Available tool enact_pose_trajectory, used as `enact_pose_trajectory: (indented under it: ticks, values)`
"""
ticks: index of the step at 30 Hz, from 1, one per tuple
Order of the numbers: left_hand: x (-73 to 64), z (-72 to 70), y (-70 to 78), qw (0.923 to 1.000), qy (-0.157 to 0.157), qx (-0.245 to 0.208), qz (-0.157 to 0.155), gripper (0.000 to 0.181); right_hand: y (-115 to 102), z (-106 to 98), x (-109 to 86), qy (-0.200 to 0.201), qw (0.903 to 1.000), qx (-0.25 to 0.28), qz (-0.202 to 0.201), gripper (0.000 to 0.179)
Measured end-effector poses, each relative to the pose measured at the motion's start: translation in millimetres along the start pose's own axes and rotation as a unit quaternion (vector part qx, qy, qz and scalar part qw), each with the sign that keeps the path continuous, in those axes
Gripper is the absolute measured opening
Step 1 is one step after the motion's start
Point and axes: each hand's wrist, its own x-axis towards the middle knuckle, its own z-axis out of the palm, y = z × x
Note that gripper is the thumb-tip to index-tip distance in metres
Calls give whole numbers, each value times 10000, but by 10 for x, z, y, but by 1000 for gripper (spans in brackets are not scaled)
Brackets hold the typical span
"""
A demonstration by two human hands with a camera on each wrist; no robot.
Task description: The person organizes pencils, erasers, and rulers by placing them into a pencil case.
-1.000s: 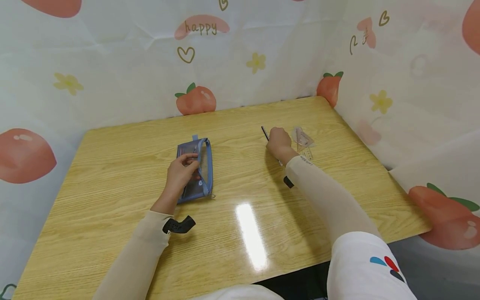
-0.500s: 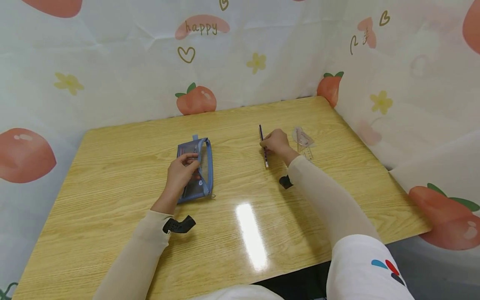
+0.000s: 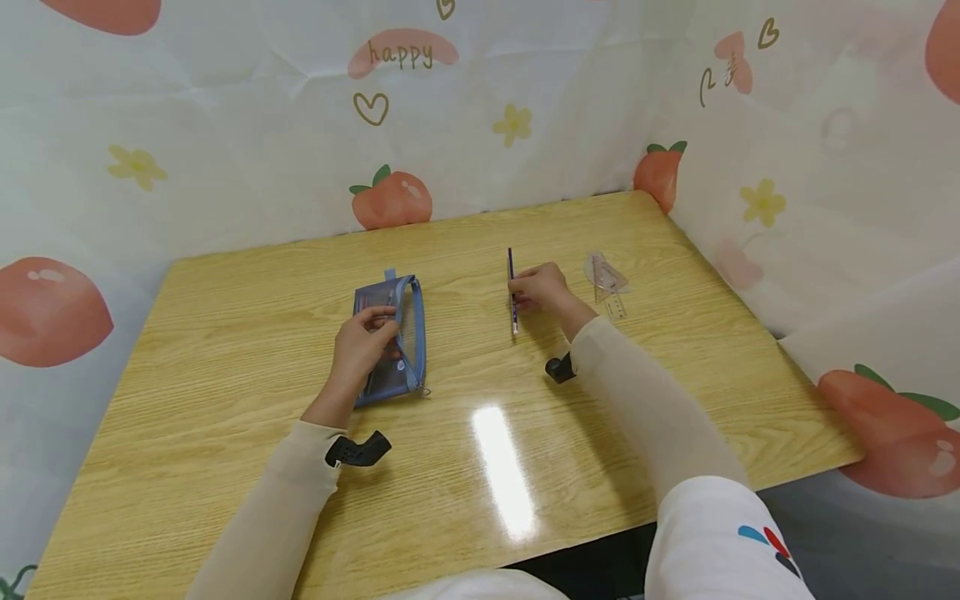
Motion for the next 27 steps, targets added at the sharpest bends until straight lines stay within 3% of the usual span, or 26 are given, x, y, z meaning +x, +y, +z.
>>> enact_pose_trajectory:
  ticks: [6,10,20,27]
  values:
    - [0,2,-1,10000,23,66,27,32,44,60,-13,-356,9988,305,-102,40]
    - [2,3,-6,10000,32,55,43,31,47,140,-34,-374,9987,330,-22,40]
    - [-1,3,-7,10000,58,23,35,31,-66,349,-291,-628,9960,614,140,38]
    - [2,2,4,10000,71,-9,28,31,69,473,-164,-609,9961,644,44,35]
